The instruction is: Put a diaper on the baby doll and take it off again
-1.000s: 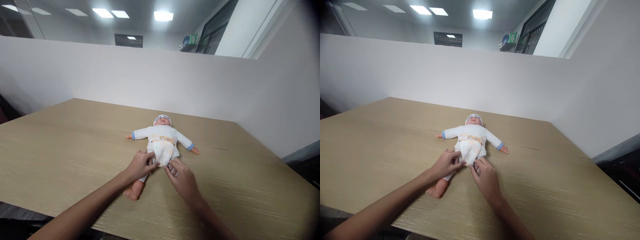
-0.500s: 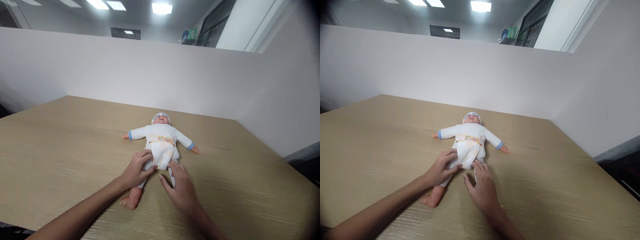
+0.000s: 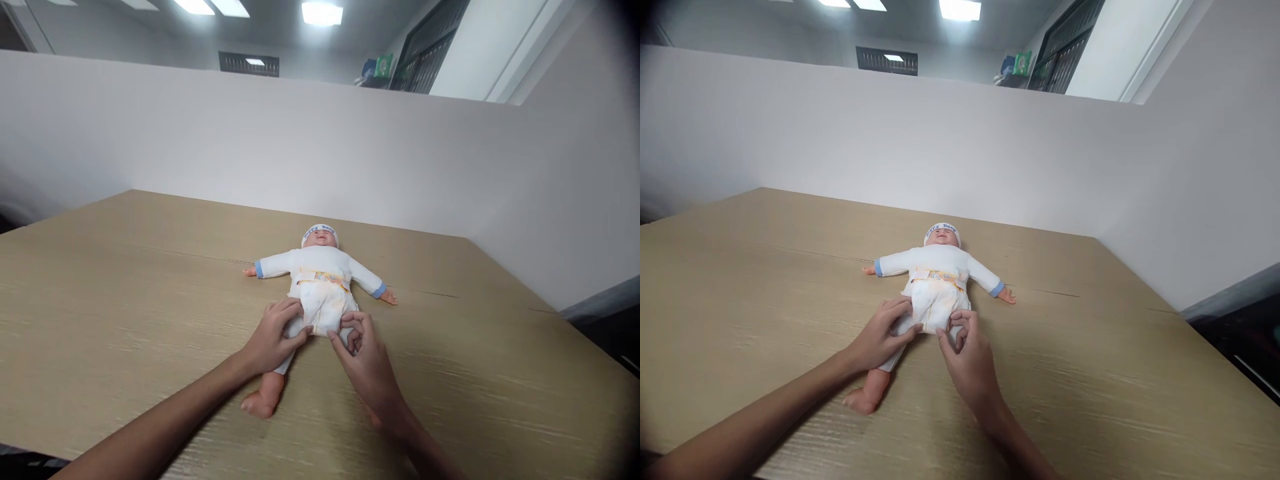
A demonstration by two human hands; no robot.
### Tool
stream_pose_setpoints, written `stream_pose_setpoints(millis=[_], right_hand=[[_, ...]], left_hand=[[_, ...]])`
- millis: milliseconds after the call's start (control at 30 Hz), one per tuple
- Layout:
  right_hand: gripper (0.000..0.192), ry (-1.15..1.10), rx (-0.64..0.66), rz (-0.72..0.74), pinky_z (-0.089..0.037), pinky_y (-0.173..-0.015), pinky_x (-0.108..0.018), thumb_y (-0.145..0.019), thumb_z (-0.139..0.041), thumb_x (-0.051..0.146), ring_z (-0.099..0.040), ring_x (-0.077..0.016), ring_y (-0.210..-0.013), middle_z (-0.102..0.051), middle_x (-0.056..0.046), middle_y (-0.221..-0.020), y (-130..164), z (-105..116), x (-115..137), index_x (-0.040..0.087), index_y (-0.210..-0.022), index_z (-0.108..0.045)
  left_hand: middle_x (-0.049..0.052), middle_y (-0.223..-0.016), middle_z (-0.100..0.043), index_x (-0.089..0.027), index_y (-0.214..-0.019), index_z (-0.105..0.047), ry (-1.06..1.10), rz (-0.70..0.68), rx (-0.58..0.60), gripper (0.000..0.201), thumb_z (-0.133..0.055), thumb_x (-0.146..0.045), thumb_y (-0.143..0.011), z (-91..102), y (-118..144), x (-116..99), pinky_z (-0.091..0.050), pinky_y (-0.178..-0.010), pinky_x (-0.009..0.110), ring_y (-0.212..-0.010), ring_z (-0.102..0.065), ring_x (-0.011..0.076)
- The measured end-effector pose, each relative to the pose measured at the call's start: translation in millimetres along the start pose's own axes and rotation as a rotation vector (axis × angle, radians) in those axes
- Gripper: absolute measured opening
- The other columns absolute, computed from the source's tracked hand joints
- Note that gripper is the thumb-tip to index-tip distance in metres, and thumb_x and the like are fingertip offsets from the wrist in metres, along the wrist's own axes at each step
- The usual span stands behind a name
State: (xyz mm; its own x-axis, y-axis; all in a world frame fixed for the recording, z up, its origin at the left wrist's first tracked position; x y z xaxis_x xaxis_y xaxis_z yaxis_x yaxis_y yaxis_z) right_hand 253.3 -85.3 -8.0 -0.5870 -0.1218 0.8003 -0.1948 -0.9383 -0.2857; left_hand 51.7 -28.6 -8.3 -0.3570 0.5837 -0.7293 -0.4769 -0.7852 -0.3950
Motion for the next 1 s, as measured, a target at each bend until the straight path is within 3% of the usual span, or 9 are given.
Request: stream_pose_setpoints(millis=[167, 367, 467, 633, 733, 867, 1000], right_hand=[[0.035, 0.071, -0.042, -0.032, -0.049, -0.071, -0.036, -0.092, -0.071, 0.057, -0.063, -0.0217, -0.071, -0.077, -0.004, -0.098, -5, 12, -1, 0.025, -0.104, -0.063], [0.033, 0.179, 0.009, 0.043, -0.047, -0.075, -0.039, -0.095, -0.068, 0.057, -0.063, -0.0276, -0.079, -0.079, -0.007, -0.093, -5, 12, 4, 0.025, -0.099, -0.077], [0.035, 0.16, 0.022, 0.031, -0.048, -0.073, -0.039, -0.094, -0.069, 0.059, -0.063, -0.0273, -0.077, -0.079, -0.008, -0.092, -6, 11, 4, 0.025, -0.098, -0.077], [0.04, 0.047, 0.014, -0.058, -0.051, -0.07, -0.036, -0.09, -0.075, 0.062, -0.069, -0.0248, -0.075, -0.081, -0.008, -0.097, -6, 15, -1, 0.024, -0.1, -0.068], [0.036, 0.066, 0.028, -0.059, -0.051, -0.07, -0.037, -0.092, -0.074, 0.061, -0.07, -0.0251, -0.075, -0.082, -0.007, -0.096, -6, 17, -1, 0.025, -0.098, -0.071], [0.03, 0.184, 0.042, 0.028, -0.05, -0.076, -0.041, -0.095, -0.071, 0.055, -0.067, -0.0275, -0.077, -0.082, -0.006, -0.096, -4, 17, 4, 0.027, -0.099, -0.079], [0.027, 0.21, 0.058, 0.067, -0.049, -0.079, -0.041, -0.096, -0.07, 0.051, -0.065, -0.0291, -0.084, -0.081, -0.007, -0.097, -3, 13, 7, 0.027, -0.095, -0.081]], left_hand=[[0.009, -0.132, -0.069, -0.023, -0.097, -0.061, 0.013, -0.016, -0.005, 0.018, -0.064, -0.04, -0.103, 1.7, 1, -1, -0.042, -0.105, 0.043, -0.122, -0.062, 0.0295], [0.003, -0.096, -0.068, -0.022, -0.094, -0.06, -0.001, 0.02, 0.038, 0.021, -0.065, -0.042, -0.101, -1.4, -2, 4, -0.041, -0.09, 0.039, -0.096, -0.06, 0.0254], [0.002, -0.093, -0.066, -0.023, -0.095, -0.059, 0.022, 0.066, -0.001, 0.023, -0.069, -0.043, -0.097, 0.3, -2, 6, -0.041, -0.089, 0.038, -0.092, -0.058, 0.0242], [0.001, -0.097, -0.065, -0.023, -0.105, -0.055, 0.247, 0.172, -0.041, 0.032, -0.075, -0.046, -0.094, -1.0, 2, 18, -0.044, -0.082, 0.033, -0.087, -0.057, 0.0199], [0.003, -0.109, -0.064, -0.023, -0.111, -0.052, 0.359, 0.245, -0.111, 0.042, -0.08, -0.046, -0.091, -2.0, 5, 29, -0.046, -0.081, 0.031, -0.09, -0.058, 0.0183], [0.006, -0.121, -0.068, -0.021, -0.111, -0.06, 0.372, 0.26, -0.097, 0.037, -0.079, -0.047, -0.092, -3.0, 6, 30, -0.046, -0.082, 0.031, -0.093, -0.061, 0.0185], [0.004, -0.104, -0.073, -0.02, -0.106, -0.07, 0.28, 0.264, -0.034, 0.033, -0.077, -0.049, -0.094, -1.8, 4, 21, -0.046, -0.078, 0.032, -0.086, -0.062, 0.0202]])
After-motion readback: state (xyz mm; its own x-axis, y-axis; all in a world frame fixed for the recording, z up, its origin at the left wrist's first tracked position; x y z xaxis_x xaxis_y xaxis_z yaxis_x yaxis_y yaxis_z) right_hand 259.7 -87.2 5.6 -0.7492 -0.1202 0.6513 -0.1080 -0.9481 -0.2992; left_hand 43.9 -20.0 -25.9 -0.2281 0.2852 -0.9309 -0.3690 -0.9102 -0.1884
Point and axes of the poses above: each hand's wrist, its own y-axis away from the middle knuckle, its own z-axis out of the back of the hand, x = y × z, the point moved 6 cm from there along -y, towards the middle knuckle
